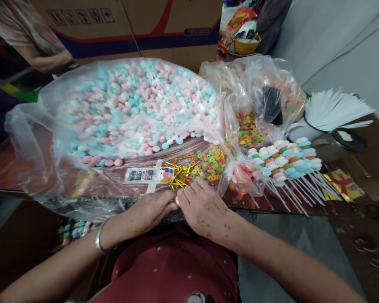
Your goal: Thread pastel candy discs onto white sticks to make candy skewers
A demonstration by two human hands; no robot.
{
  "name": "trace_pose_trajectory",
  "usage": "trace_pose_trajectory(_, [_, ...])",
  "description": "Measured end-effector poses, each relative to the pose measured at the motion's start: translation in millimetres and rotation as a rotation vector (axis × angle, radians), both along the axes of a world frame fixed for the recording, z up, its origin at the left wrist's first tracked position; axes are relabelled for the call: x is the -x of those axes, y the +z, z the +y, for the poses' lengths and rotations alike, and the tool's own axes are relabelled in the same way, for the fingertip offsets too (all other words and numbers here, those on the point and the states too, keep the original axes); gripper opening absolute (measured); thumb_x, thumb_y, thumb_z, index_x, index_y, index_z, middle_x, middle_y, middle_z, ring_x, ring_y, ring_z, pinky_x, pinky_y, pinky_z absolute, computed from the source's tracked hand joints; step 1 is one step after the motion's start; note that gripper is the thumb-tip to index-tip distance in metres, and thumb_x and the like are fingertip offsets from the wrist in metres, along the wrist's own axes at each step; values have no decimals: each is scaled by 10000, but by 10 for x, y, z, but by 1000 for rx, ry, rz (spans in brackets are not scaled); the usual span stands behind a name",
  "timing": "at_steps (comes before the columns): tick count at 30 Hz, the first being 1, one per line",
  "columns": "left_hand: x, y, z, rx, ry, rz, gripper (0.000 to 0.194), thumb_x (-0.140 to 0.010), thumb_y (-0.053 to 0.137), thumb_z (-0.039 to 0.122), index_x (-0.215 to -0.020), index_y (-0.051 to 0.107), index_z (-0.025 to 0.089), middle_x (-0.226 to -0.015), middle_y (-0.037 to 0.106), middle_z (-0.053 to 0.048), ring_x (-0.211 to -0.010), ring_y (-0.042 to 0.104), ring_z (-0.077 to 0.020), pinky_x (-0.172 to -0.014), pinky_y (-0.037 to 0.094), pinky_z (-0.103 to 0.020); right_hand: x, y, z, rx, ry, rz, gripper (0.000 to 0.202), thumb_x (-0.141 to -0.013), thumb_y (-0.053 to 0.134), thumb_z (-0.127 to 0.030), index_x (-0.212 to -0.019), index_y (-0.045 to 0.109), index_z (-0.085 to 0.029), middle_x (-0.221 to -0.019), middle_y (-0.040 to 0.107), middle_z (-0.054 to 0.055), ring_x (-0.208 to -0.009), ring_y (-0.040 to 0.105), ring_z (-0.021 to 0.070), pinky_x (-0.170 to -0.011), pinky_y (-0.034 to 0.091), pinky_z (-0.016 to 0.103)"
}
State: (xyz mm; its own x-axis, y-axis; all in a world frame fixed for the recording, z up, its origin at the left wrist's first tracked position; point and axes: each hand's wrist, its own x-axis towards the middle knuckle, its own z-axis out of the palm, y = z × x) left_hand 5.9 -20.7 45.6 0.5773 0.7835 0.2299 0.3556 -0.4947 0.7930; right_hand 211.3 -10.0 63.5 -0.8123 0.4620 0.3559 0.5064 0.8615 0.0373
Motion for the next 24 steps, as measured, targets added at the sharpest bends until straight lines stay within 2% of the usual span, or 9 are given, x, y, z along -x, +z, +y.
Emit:
trace_pose_trajectory(3, [58,-35,-60,-260,-45,141,184,-955,447,151,-945,626,191,-760,609,-53,-660,513,-168,-625,412,-272,-14,60,29,222,22,-28,311,-976,367,-159,-768,599,-159,-689,596,49,-636,507,184,-664,437,365])
trace_pose_trajectory(5, [108,-39,-68,-331,-68,144,210,-946,443,127,-983,641,184,-779,622,-71,-684,523,-175,-651,422,-286,-43,147,83,411,65,-39,303,-991,394,-209,-774,601,-168,-691,614,29,-629,517,163,-627,418,321])
trace_pose_trajectory(7, [155,-52,-55,-305,-8,61,194,-927,483,131,-943,666,192,-729,608,-59,-646,510,-163,-628,414,-275,-91,245,217,605,98,3,302,-1002,397,-242,-809,622,-183,-717,640,12,-650,545,143,-620,414,283])
trace_pose_trajectory(10, [196,-100,-8,-101,251,-146,143,-898,565,192,-846,698,197,-673,586,-40,-602,494,-143,-583,389,-252,-150,279,589,758,62,186,330,-1012,353,-234,-897,662,-219,-797,676,-3,-704,586,127,-641,423,256])
trace_pose_trajectory(13, [179,-133,59,282,511,-429,212,-874,634,348,-761,693,179,-586,499,-3,-519,412,-109,-485,312,-220,-121,66,1016,513,-118,221,205,-936,504,-190,-840,684,-216,-789,665,7,-723,570,140,-646,402,268])
trace_pose_trajectory(16, [108,-112,127,605,565,-738,335,-794,714,456,-663,630,160,-521,375,46,-445,282,-62,-418,196,-190,-27,-259,1276,459,-163,160,204,-880,555,-100,-751,677,-200,-760,658,23,-749,559,154,-656,386,278])
trace_pose_trajectory(19, [30,-77,170,729,534,-861,365,-735,767,463,-655,596,150,-511,374,61,-427,269,-43,-400,179,-169,24,-456,1347,329,-202,4,187,-886,555,-93,-801,686,-196,-883,683,46,-857,566,173,-719,400,282])
trace_pose_trajectory(21, [-6,-79,185,766,517,-856,375,-746,756,474,-671,588,147,-519,398,60,-423,279,-39,-393,182,-163,16,-484,1363,268,-186,-112,172,-892,556,-108,-833,692,-196,-919,685,54,-907,560,185,-737,399,283])
trace_pose_trajectory(24, [-42,-121,202,773,517,-835,398,-772,732,489,-667,568,141,-528,403,62,-415,261,-26,-388,164,-159,-7,-452,1414,221,-149,-232,184,-887,552,-110,-818,693,-206,-846,676,46,-879,552,189,-707,388,282])
